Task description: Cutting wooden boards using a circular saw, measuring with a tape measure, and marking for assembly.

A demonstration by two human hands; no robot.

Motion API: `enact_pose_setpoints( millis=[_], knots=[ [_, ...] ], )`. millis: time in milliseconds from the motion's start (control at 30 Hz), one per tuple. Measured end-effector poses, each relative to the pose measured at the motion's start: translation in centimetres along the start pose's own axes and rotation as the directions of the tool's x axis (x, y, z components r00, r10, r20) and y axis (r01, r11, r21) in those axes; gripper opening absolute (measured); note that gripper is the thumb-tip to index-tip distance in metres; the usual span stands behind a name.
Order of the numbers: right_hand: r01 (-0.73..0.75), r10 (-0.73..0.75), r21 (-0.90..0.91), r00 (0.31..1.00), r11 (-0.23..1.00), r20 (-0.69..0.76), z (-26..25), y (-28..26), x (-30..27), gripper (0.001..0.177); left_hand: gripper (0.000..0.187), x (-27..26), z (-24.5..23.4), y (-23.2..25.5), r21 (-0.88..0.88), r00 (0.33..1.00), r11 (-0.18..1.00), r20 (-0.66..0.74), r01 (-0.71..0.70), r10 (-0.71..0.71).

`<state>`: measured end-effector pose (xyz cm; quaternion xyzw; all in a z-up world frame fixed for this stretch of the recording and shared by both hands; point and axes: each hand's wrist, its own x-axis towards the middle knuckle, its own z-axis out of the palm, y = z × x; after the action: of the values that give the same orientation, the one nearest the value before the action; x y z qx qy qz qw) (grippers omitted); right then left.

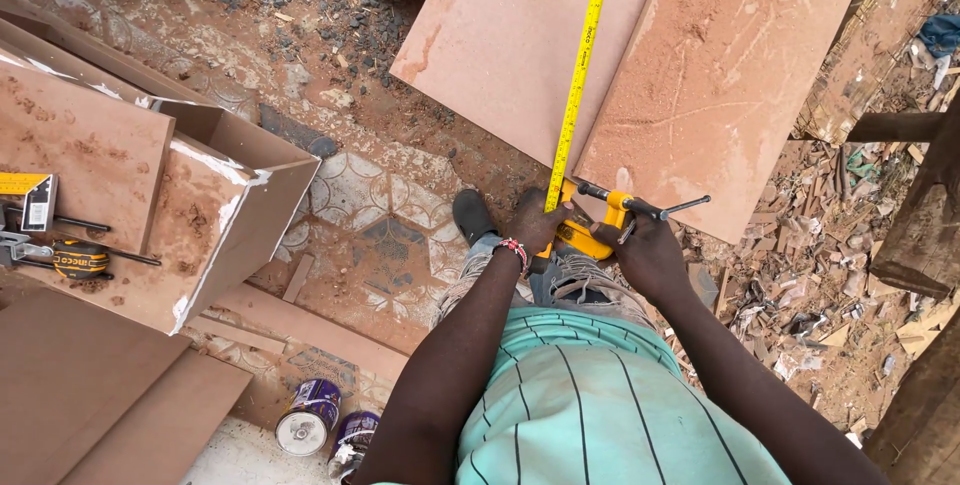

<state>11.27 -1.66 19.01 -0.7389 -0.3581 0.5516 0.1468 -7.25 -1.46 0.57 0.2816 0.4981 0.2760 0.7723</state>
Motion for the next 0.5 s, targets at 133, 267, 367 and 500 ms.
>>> enact_pose_setpoints(
  millis=[133, 267, 367, 500],
  knots=[
    [0.093, -0.091, -0.102, 0.996, 0.990, 0.023, -1.0, -0.7, -1.0, 0.045, 0.034, 0.3, 0.1, 0.2, -0.049, 0.999, 0.998, 0.008, -0.041, 0.041],
    [0.075, -0.085, -0.061, 0.983, 0.995, -0.164, -2.2, -2.7, -2.3, 0.058, 0.042, 1.2, 0.3, -1.1, -0.068, 1.000, 0.997, 0.004, -0.029, 0.029],
    [0.091, -0.095, -0.029, 0.961, 0.995, -0.259, -2.9, -3.4, -3.5, 0.049, 0.037, 0.7, 0.6, -1.9, -0.016, 1.000, 1.000, -0.020, -0.001, 0.001],
    [0.163, -0.246, -0.294, 0.930, 0.942, -0.273, -3.0, -5.6, -4.0, 0.041, 0.048, 1.6, 0.0, -2.9, -0.042, 0.999, 0.999, 0.043, 0.001, 0.001]
  ],
)
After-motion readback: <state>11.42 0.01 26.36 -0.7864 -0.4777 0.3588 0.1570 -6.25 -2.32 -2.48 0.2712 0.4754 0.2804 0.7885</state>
